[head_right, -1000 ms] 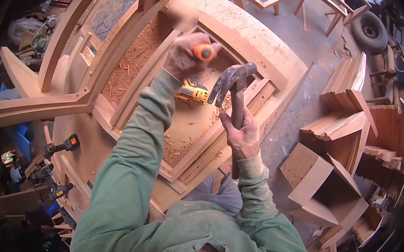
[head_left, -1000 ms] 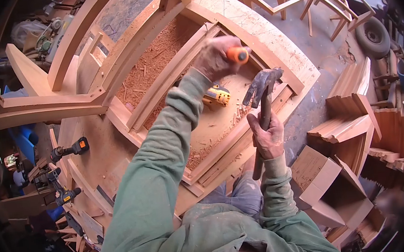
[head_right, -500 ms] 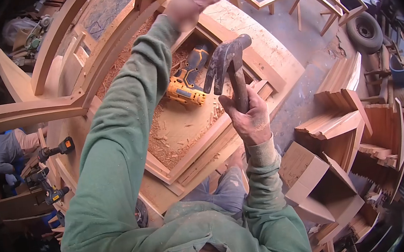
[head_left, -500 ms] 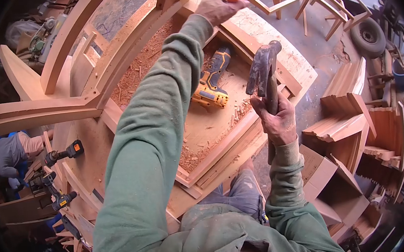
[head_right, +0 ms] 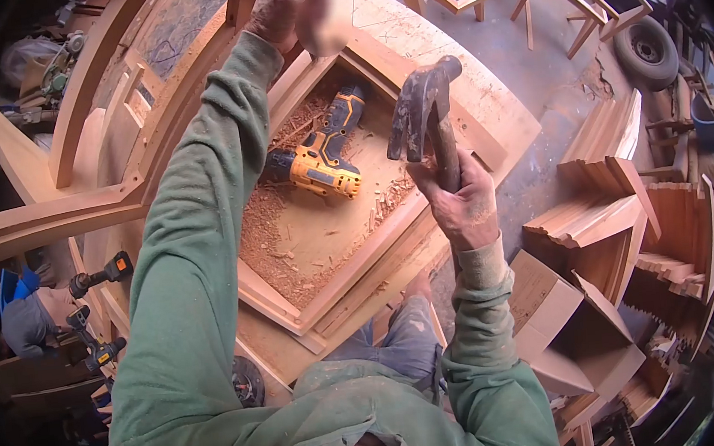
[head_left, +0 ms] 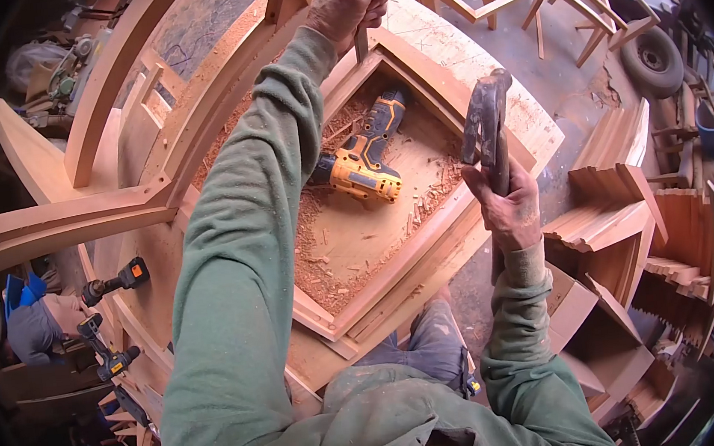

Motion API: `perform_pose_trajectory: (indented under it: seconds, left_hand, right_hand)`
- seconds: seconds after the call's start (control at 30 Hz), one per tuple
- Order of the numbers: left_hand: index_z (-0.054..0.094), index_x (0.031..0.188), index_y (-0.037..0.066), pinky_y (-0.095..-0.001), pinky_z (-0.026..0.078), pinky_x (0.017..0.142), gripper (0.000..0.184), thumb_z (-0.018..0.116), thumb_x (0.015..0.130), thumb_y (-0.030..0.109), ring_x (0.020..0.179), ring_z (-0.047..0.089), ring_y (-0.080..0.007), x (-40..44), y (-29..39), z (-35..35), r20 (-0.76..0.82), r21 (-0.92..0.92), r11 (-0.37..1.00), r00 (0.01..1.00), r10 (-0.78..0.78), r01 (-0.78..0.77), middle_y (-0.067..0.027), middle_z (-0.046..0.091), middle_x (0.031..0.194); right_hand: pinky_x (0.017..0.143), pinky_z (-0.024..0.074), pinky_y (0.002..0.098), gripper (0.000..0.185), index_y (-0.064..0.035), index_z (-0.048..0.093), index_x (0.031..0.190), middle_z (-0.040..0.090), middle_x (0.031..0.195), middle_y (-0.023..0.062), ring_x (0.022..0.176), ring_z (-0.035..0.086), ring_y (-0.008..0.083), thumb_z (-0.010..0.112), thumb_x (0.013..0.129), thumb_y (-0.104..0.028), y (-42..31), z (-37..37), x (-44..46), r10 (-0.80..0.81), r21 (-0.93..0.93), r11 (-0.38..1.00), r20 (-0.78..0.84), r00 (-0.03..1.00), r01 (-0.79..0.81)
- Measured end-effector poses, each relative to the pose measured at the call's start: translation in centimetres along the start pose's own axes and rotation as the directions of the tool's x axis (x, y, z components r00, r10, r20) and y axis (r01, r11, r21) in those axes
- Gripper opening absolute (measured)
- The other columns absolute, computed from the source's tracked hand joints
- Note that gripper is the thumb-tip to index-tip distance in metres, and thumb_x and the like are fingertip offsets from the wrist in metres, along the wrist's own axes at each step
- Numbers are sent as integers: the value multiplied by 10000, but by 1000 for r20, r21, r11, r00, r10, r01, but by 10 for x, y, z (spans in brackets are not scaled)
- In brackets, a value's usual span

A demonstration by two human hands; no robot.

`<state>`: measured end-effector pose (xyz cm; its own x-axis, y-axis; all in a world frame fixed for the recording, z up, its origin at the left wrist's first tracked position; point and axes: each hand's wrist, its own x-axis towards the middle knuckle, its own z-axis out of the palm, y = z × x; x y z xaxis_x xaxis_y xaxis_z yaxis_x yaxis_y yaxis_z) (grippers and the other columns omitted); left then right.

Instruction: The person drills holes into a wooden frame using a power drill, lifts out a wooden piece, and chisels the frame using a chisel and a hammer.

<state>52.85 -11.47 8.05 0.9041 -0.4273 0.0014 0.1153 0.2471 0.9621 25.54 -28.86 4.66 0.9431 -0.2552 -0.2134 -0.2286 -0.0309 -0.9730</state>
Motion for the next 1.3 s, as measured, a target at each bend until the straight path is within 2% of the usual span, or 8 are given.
perform_pose_trajectory:
  seconds: [0.23,0.33,0.37,0.43,0.57,0.6,1.03,1.3]
  left_hand:
    - [520,686,169,-231,298,395,292,689,923,147,426,385,-43,-5,13,-6,-1,17,994,995,104,-104,86,431,537]
    - [538,684,158,-236,312,407,282,697,917,160,447,406,-40,-4,0,1,-89,177,983,994,62,-45,76,461,548]
    - [568,699,142,-243,323,424,254,705,910,172,485,436,-38,3,-13,3,-108,469,879,983,148,-81,62,510,586]
    - [593,713,128,-248,334,439,231,709,906,181,513,454,-36,2,-15,20,166,588,713,920,354,-381,48,544,619]
    - [589,725,117,-241,374,444,228,697,918,173,481,460,-59,-8,-2,33,143,-133,988,988,-63,82,37,518,595]
    - [575,725,118,-237,388,438,233,685,927,155,470,464,-67,-5,-3,34,47,125,986,994,102,-107,40,507,577]
    - [568,739,133,-222,381,428,213,687,915,144,460,456,-60,6,-13,8,-67,135,985,991,116,-106,53,495,571]
    - [608,778,113,-229,409,453,164,686,919,148,491,499,-61,7,-13,11,-69,334,934,985,157,-126,41,543,596]
  right_hand:
    - [733,453,214,445,21,601,1232,628,899,-15,803,516,55,774,879,-187,-37,-17,28,-87,-221,970,68,994,100]
    - [720,453,224,429,22,602,1225,621,890,-18,787,516,61,766,886,-184,-39,-15,32,-111,-200,972,89,990,127]
    - [717,453,226,425,21,602,1224,621,892,-17,785,517,63,764,888,-182,-40,-12,31,-139,-185,971,94,986,154]
    - [717,455,228,417,21,604,1222,625,899,-14,787,522,64,760,890,-178,-40,-12,31,-168,-182,966,109,980,186]
    - [725,459,227,401,20,611,1212,636,914,-8,804,536,63,757,891,-170,-42,-16,30,-138,-228,959,138,981,167]
    - [725,460,227,397,20,614,1208,638,917,-6,808,539,63,758,890,-169,-41,-18,31,-121,-242,958,139,983,152]
    - [651,457,242,309,3,606,1116,576,785,-17,727,534,61,728,917,-199,-41,-21,54,-257,-58,962,137,957,267]
    - [718,489,225,392,-6,613,1222,612,845,-41,777,548,44,751,898,-178,-60,-29,68,-304,-360,867,167,938,345]
